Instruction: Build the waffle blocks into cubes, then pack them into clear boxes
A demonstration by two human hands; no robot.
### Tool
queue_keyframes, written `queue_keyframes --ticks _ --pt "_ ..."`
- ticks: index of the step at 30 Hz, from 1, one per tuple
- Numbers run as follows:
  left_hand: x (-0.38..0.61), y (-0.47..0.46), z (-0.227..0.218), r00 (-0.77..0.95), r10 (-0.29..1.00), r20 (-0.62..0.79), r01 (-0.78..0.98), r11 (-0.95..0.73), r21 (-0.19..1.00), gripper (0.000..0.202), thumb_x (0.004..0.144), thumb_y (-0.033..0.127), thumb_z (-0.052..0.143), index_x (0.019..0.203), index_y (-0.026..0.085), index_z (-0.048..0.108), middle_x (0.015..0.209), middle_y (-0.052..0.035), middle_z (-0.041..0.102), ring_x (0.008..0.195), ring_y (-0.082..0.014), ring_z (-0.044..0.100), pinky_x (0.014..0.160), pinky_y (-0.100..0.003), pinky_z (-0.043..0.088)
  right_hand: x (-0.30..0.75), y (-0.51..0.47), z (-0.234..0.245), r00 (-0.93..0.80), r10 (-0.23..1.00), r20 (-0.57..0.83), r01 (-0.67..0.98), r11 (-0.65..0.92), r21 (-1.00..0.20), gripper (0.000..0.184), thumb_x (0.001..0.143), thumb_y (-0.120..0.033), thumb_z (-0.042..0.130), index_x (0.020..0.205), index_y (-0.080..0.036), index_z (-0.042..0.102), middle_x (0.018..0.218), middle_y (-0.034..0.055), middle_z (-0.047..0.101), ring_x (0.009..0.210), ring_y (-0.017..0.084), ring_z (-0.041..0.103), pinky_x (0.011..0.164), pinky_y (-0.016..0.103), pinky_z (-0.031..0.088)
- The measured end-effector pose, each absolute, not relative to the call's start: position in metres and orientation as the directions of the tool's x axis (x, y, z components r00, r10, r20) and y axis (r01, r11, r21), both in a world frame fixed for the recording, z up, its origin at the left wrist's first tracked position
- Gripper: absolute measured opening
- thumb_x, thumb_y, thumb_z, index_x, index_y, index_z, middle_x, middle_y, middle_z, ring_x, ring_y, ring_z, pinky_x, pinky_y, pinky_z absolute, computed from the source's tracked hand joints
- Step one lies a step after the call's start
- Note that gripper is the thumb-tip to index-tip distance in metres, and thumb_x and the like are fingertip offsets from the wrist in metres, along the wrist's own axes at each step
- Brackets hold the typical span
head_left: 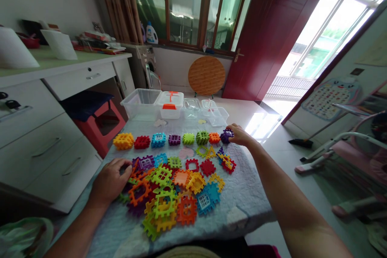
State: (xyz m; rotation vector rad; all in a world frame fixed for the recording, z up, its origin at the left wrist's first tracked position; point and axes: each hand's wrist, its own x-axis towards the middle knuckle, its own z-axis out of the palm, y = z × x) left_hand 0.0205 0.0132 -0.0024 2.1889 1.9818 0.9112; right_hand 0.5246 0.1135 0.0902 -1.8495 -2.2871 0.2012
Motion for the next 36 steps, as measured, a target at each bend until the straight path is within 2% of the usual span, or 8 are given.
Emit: queue_keyframes --ticks 11,16,20,22,25,28,32,36 --pt "0.021 0.013 -0.003 0.005 0.917 0.400 0.893 -0.184 0.411 0.024 0.080 0.041 0.045 0.079 0.022 0.061 0.087 -0.0067 0.068 0.085 -0.0248 0.064 0.082 -0.036 0.048 0.523 0.119 0.082 -0.224 0.974 -0.025 0.960 0.216 -0.176 0.053 0.063 -0.014 0.065 0.116 -0.017 0.063 0.119 0.0127 0.059 0.107 0.028 0.054 0.096 0.037 0.040" --pt "0.022 0.013 -0.002 0.007 0.924 0.382 0.900 -0.172 0.401 0.024 0.080 0.040 0.045 0.080 0.022 0.061 0.089 -0.0072 0.068 0.086 -0.0249 0.063 0.083 -0.036 0.048 0.522 0.104 0.087 -0.195 0.979 0.051 0.958 0.202 -0.204 0.065 0.068 -0.017 0.062 0.133 -0.016 0.050 0.132 0.0149 0.051 0.117 0.028 0.050 0.100 0.039 0.038" --pt "0.022 0.013 -0.002 0.004 0.925 0.380 0.905 -0.165 0.392 0.025 0.081 0.040 0.044 0.080 0.021 0.062 0.090 -0.0076 0.068 0.087 -0.0253 0.063 0.083 -0.037 0.048 0.517 0.068 0.087 -0.210 0.955 0.211 0.904 0.272 -0.331 0.051 0.074 -0.019 0.056 0.125 -0.018 0.054 0.118 0.0113 0.058 0.106 0.023 0.057 0.095 0.037 0.043" --pt "0.022 0.012 -0.002 0.001 0.924 0.381 0.906 -0.163 0.392 0.026 0.081 0.040 0.045 0.080 0.021 0.062 0.090 -0.0075 0.068 0.087 -0.0252 0.063 0.084 -0.036 0.048 0.511 0.045 0.083 -0.228 0.952 0.205 0.879 0.292 -0.377 0.042 0.075 -0.021 0.057 0.118 -0.019 0.058 0.111 0.0092 0.061 0.098 0.021 0.060 0.090 0.034 0.046" --pt "0.022 0.012 -0.002 -0.002 0.924 0.382 0.908 -0.159 0.389 0.025 0.081 0.040 0.045 0.081 0.021 0.062 0.092 -0.0074 0.069 0.087 -0.0245 0.063 0.084 -0.035 0.048 0.497 0.016 0.073 -0.199 0.965 0.172 0.892 0.251 -0.377 0.039 0.078 -0.036 0.062 0.114 -0.020 0.060 0.107 0.0086 0.061 0.096 0.022 0.059 0.088 0.035 0.046" --pt "0.023 0.011 -0.001 0.000 0.925 0.379 0.910 -0.158 0.384 0.025 0.082 0.040 0.045 0.082 0.021 0.062 0.092 -0.0076 0.069 0.087 -0.0243 0.063 0.084 -0.035 0.048 0.481 0.000 0.061 -0.130 0.979 0.158 0.934 0.174 -0.311 0.043 0.077 -0.043 0.066 0.112 -0.020 0.060 0.107 0.0095 0.060 0.099 0.024 0.056 0.090 0.035 0.043" --pt "0.023 0.011 0.000 0.007 0.920 0.393 0.908 -0.170 0.383 0.025 0.081 0.039 0.045 0.081 0.021 0.062 0.091 -0.0078 0.069 0.087 -0.0250 0.063 0.084 -0.036 0.048 0.466 -0.002 0.047 -0.066 0.988 0.141 0.963 0.101 -0.252 0.027 0.075 -0.035 0.066 0.097 -0.020 0.063 0.097 0.0070 0.060 0.092 0.023 0.054 0.086 0.033 0.042" --pt "0.023 0.012 0.000 -0.001 0.919 0.395 0.904 -0.168 0.394 0.025 0.080 0.039 0.046 0.080 0.021 0.063 0.091 -0.0084 0.069 0.087 -0.0253 0.064 0.084 -0.036 0.049 0.465 0.001 0.041 -0.042 0.977 0.207 0.930 0.114 -0.350 0.018 0.078 -0.027 0.060 0.093 -0.020 0.065 0.097 0.0067 0.060 0.091 0.021 0.054 0.087 0.033 0.042"
